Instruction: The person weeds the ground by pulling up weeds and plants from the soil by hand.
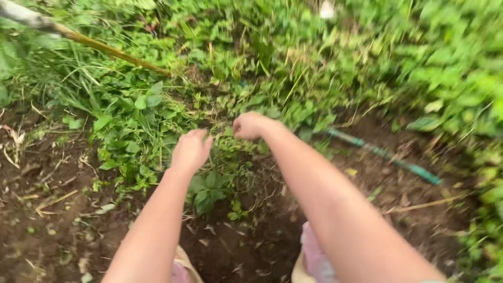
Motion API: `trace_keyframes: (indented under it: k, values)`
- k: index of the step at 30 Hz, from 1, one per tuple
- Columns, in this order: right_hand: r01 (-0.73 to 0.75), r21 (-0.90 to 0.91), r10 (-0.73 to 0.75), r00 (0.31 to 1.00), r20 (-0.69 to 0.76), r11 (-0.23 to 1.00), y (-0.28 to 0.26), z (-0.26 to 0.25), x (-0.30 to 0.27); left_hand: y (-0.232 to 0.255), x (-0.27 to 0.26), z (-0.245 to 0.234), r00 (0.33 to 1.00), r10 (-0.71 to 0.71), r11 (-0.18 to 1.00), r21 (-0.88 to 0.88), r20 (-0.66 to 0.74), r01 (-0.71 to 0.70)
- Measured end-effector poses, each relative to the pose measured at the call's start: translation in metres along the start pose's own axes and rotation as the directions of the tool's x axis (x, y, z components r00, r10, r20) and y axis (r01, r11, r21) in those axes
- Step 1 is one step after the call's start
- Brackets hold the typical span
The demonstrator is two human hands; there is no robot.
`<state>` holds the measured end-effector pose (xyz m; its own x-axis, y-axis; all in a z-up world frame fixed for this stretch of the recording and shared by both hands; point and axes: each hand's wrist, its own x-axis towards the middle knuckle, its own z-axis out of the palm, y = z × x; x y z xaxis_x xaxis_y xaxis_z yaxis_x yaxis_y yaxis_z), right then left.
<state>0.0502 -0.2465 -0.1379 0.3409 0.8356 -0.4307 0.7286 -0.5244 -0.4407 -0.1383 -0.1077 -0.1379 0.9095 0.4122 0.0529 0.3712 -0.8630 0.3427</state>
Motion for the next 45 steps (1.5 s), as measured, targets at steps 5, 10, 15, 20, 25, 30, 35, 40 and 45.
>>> trace_keyframes:
  k: [5,10,15,20,25,30,35,40,45]
  values:
    - [0.023,-0.049,-0.024,1.0,-0.014,0.999,-0.021,-0.025,-0.031,0.017,-0.033,-0.031,0.98,-0.152,0.988,0.002,0.128,0.153]
    - [0.025,0.022,-0.025,1.0,-0.005,0.999,-0.037,-0.011,-0.03,0.013,-0.043,-0.033,0.938,-0.166,0.984,0.11,0.303,0.139]
    - [-0.042,0.265,0.008,0.992,0.128,0.963,-0.039,0.029,-0.007,-0.026,-0.041,-0.011,0.928,-0.232,0.968,-0.023,0.293,0.249]
    - [-0.1,0.22,0.054,0.978,0.203,0.97,-0.027,0.102,0.036,-0.062,-0.043,0.039,0.893,-0.273,0.94,-0.1,0.358,0.327]
    - [0.183,-0.485,-0.003,0.937,0.348,0.855,0.012,0.193,0.067,-0.076,-0.047,0.087,0.934,-0.207,0.944,-0.19,0.29,0.269]
    - [-0.583,0.793,0.607,0.699,0.378,0.178,0.022,0.251,0.04,-0.058,-0.059,0.128,0.867,-0.378,0.789,-0.377,0.325,0.486]
    - [-0.608,0.771,0.441,0.649,0.62,-0.19,0.03,0.303,0.042,-0.06,-0.068,0.154,0.887,-0.331,0.832,-0.344,0.321,0.435]
    - [-0.396,0.61,0.209,0.696,0.687,-0.686,0.045,0.37,0.051,-0.071,-0.076,0.168,0.898,-0.349,0.836,-0.344,0.269,0.428]
    - [-0.593,0.734,0.724,0.658,0.204,0.332,0.035,0.37,0.045,-0.067,-0.081,0.165,0.858,-0.446,0.795,-0.326,0.256,0.511]
